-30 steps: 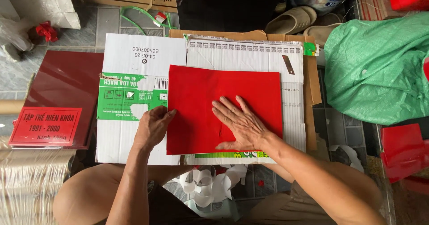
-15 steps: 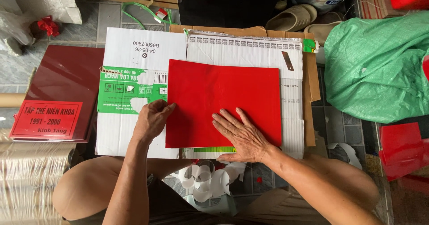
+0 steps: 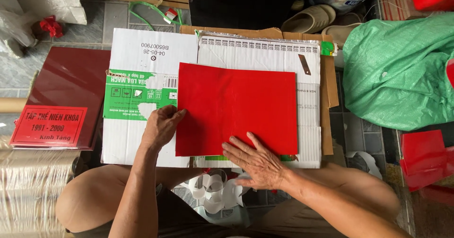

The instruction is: Applying a red adhesive vinyl cover to a black book.

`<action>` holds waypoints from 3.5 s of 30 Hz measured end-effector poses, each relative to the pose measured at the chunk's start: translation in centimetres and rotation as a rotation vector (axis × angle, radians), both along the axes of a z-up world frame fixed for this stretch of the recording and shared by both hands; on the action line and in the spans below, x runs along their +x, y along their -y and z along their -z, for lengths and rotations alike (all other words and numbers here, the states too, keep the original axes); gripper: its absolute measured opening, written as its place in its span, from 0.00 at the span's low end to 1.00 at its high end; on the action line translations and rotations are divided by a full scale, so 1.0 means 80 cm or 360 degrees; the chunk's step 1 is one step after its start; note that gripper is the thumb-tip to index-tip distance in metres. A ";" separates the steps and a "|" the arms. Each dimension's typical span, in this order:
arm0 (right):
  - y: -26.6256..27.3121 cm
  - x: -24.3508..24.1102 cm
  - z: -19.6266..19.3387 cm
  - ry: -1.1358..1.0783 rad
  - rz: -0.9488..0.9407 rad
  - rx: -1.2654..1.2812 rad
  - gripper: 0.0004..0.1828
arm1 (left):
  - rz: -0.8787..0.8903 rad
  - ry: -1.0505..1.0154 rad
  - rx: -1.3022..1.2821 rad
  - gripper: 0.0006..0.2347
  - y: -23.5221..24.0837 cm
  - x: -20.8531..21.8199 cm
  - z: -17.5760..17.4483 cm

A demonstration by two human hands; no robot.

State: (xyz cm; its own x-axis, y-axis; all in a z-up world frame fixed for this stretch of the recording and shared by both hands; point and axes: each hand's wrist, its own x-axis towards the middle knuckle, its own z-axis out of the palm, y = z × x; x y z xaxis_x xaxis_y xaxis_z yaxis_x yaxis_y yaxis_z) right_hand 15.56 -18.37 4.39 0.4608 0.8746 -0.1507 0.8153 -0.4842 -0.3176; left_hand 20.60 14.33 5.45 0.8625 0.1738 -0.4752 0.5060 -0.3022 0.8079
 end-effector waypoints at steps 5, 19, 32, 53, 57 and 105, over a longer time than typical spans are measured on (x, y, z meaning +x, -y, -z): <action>0.000 0.022 -0.001 0.0067 -0.0093 0.0018 0.54 | 0.0026 -0.0028 0.0085 0.17 0.001 0.006 -0.010; -0.070 0.216 0.002 0.0245 0.0530 -0.0086 0.55 | -0.0004 -0.0138 0.0129 0.19 0.004 0.003 -0.015; -0.068 0.144 -0.012 0.0317 0.0368 0.0028 0.60 | -0.0017 -0.0059 0.0158 0.17 0.007 0.003 -0.012; -0.012 -0.027 -0.013 0.0050 0.0267 0.0114 0.59 | 0.0124 0.0007 0.0293 0.22 0.019 -0.020 -0.028; 0.008 -0.014 -0.009 -0.0029 0.0729 0.0391 0.55 | 0.0124 0.0186 -0.0010 0.22 0.047 -0.050 -0.080; -0.082 0.266 -0.016 -0.1270 0.1988 0.1126 0.09 | 0.0825 0.1041 0.1087 0.04 0.127 0.159 -0.006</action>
